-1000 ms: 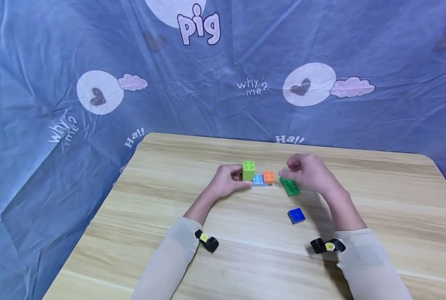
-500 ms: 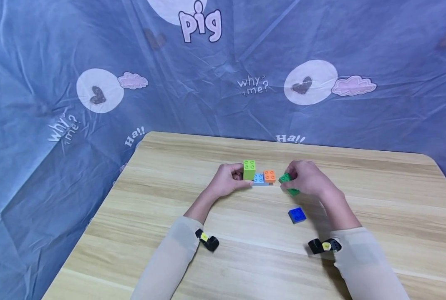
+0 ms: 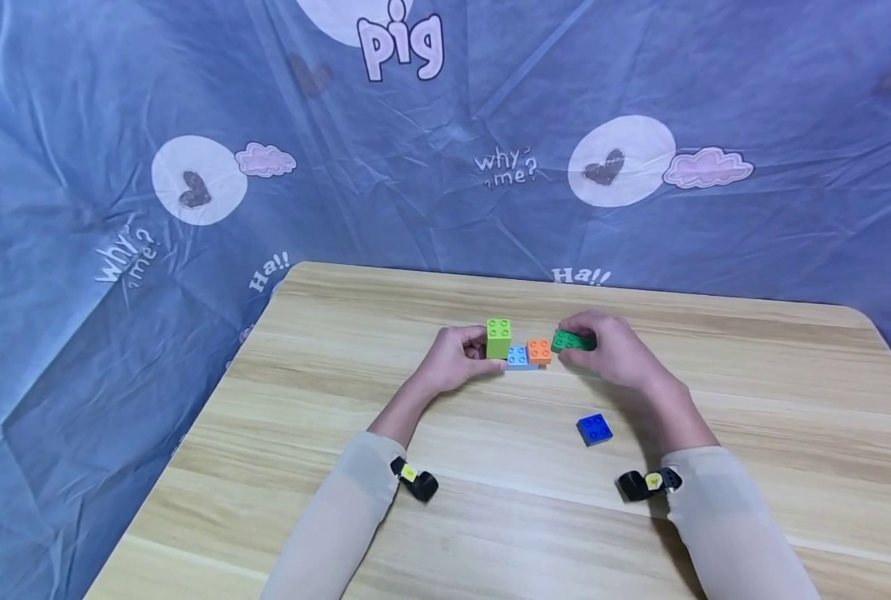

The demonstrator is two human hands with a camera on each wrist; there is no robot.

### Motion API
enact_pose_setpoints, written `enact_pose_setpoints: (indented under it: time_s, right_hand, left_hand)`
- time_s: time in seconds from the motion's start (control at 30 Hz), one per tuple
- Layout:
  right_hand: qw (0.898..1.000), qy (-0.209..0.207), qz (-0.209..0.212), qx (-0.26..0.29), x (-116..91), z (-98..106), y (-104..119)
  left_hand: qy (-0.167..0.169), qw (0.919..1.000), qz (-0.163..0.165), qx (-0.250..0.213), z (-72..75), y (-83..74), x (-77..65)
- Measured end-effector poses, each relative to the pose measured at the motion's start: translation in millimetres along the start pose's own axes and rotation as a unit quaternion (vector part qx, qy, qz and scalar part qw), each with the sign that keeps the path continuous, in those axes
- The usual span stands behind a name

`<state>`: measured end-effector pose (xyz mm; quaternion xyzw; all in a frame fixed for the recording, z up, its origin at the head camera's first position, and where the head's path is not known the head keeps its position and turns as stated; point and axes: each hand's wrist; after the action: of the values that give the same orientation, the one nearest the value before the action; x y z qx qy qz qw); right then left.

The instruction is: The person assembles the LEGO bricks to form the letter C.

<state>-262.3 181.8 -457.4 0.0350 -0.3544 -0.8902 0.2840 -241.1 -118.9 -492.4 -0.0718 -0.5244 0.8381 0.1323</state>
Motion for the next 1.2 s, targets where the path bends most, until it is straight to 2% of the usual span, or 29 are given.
enact_pose_setpoints:
  time_s: [0.17,0.33,0.67,0.83,0.93,1.07,1.2]
  right_hand:
    - [0.998,-0.033,0.04,0.038,-3,-7,-23]
    - [0.996,-0.035,0.056,0.067,-3,-8,-30]
    - [0.991,-0.039,0.032,0.122,0,-6,-27]
    - [0.985,-0.062,0.033,0.16,5,-1,-1]
    - [0.983,-0.076,0.061,0.155,7,7,24]
    - [0.984,-0.087,0.105,0.118,6,13,57]
    - [0.987,-0.076,0.126,0.067,5,11,75]
  left_hand:
    - [0.002,1.0,0.002,-0.007,1.1,-1.8,-0.6]
    - [-0.003,0.9999,0.0,-0.01,4.4,-4.0,-2.3]
    - [-0.005,1.0,0.001,-0.006,4.6,-2.9,-2.6]
    - [-0.001,1.0,0.002,-0.006,2.0,-2.3,-3.0]
    - [0.003,0.9999,-0.003,-0.009,2.1,-3.0,-2.2]
    - [0.012,0.9997,-0.016,-0.014,2.3,-3.6,0.1]
    - [0.025,0.9992,-0.024,-0.019,1.4,-2.6,1.5]
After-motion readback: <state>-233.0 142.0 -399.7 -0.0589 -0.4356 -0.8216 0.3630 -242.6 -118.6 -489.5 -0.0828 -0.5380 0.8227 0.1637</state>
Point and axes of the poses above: each hand's wrist, its own x-axis towards the middle knuckle, its own z-axis out of the back of the hand, y = z × x, and after that the axes turned 6 degrees about z, right-handed
